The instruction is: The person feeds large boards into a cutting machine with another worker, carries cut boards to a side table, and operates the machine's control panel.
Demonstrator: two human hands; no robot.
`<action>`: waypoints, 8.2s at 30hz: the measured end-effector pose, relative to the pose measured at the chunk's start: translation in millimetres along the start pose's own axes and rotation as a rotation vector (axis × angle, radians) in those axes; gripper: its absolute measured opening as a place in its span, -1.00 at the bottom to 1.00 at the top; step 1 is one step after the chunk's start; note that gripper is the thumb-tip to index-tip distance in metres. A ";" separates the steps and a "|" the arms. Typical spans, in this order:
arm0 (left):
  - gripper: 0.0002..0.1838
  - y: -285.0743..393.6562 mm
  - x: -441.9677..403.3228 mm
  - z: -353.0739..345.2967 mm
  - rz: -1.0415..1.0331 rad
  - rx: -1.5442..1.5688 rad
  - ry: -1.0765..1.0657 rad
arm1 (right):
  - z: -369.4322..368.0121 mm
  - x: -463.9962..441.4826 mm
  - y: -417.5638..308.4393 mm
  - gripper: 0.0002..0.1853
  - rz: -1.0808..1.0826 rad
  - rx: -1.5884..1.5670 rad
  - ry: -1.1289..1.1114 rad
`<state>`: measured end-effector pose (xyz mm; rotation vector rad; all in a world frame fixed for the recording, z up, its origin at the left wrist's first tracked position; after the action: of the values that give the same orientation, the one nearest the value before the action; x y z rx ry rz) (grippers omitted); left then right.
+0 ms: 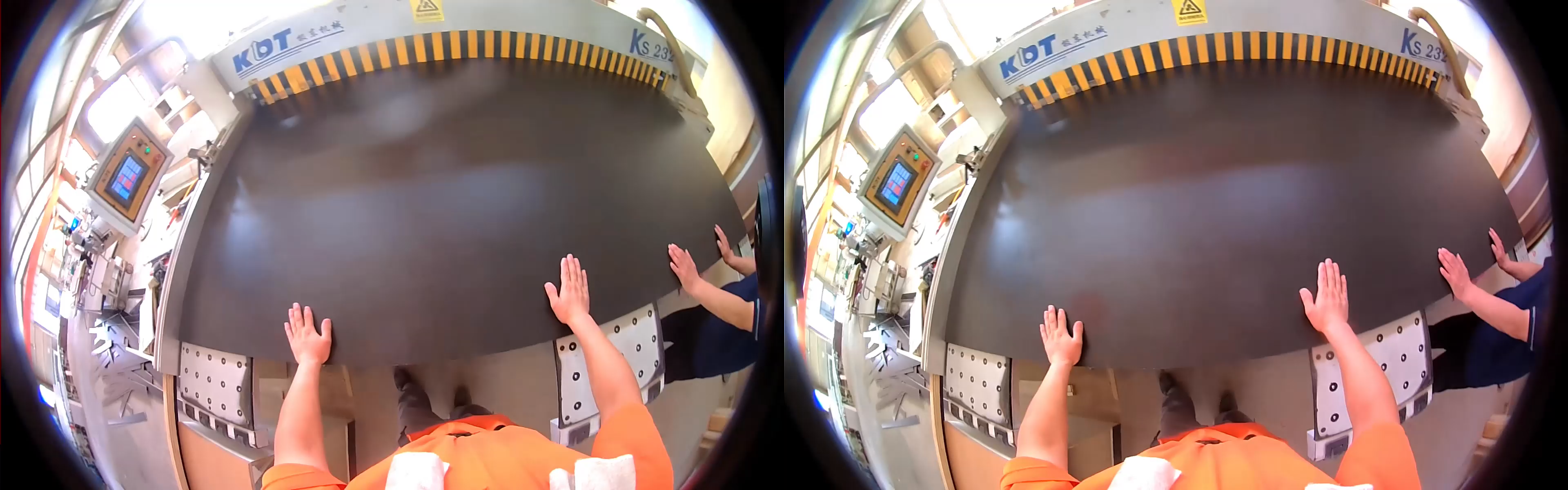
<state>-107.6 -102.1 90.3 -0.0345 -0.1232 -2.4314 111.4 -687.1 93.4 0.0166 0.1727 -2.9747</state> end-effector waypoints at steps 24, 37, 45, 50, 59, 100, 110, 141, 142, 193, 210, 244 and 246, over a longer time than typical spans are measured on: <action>-0.19 -6.6 9.0 13.9 0.023 0.044 -0.034 | -6.4 0.7 -9.4 -0.27 -0.034 0.147 -0.046; -0.18 -4.8 9.5 13.0 0.029 0.059 -0.023 | -13.4 1.0 -0.7 -0.24 0.023 0.075 0.017; -0.18 -6.5 3.8 1.8 0.011 0.025 0.039 | 1.1 5.4 -8.4 -0.19 0.011 -0.017 0.017; -0.18 -4.0 4.5 1.6 0.013 0.022 0.032 | 2.1 6.6 -6.7 -0.18 0.004 -0.038 0.016; -0.17 -1.4 -2.5 0.4 0.021 0.028 0.000 | 3.4 0.9 -6.9 -0.18 0.001 -0.059 0.013; -0.13 130.7 -395.6 -20.4 -0.269 0.074 0.128 | -41.8 -367.0 -29.9 -0.28 0.088 0.011 0.183; -0.13 181.4 -505.0 -18.5 -0.254 0.168 0.133 | -56.7 -494.9 -43.4 -0.28 0.037 -0.100 0.163; -0.05 250.2 -643.1 -13.6 -0.234 0.108 0.179 | -62.1 -650.1 -66.9 -0.35 0.112 -0.119 0.166; -0.07 250.0 -644.1 -14.2 -0.244 0.112 0.187 | -63.1 -649.2 -65.4 -0.35 0.120 -0.115 0.168; -0.57 -328.8 -711.8 348.5 -0.073 -0.359 1.044 | -102.3 -558.0 -597.2 -0.58 0.495 -0.316 0.240; -0.67 -298.1 -745.3 374.8 0.058 -0.338 1.107 | -92.9 -554.7 -599.2 -0.57 0.490 -0.325 0.271; -0.81 -32.0 -466.8 13.2 -0.928 0.283 0.079 | -95.5 -556.9 -585.6 -0.47 0.445 -0.335 0.173; -0.80 -28.2 -463.9 16.1 -0.912 0.196 0.060 | -94.1 -557.4 -583.3 -0.44 0.458 -0.308 0.161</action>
<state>226.5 221.1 77.3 0.2302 -0.4252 -3.3068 567.4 -15.1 77.8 0.2259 0.5619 -2.4620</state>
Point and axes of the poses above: each hand's wrist, its own x-axis away from the middle knuckle, its own z-axis out of the back of the hand, y = z × x, the point moved 4 cm from there along -x, towards the middle knuckle, and after that the axes turned 1 degree about z, right-handed, at the moved point
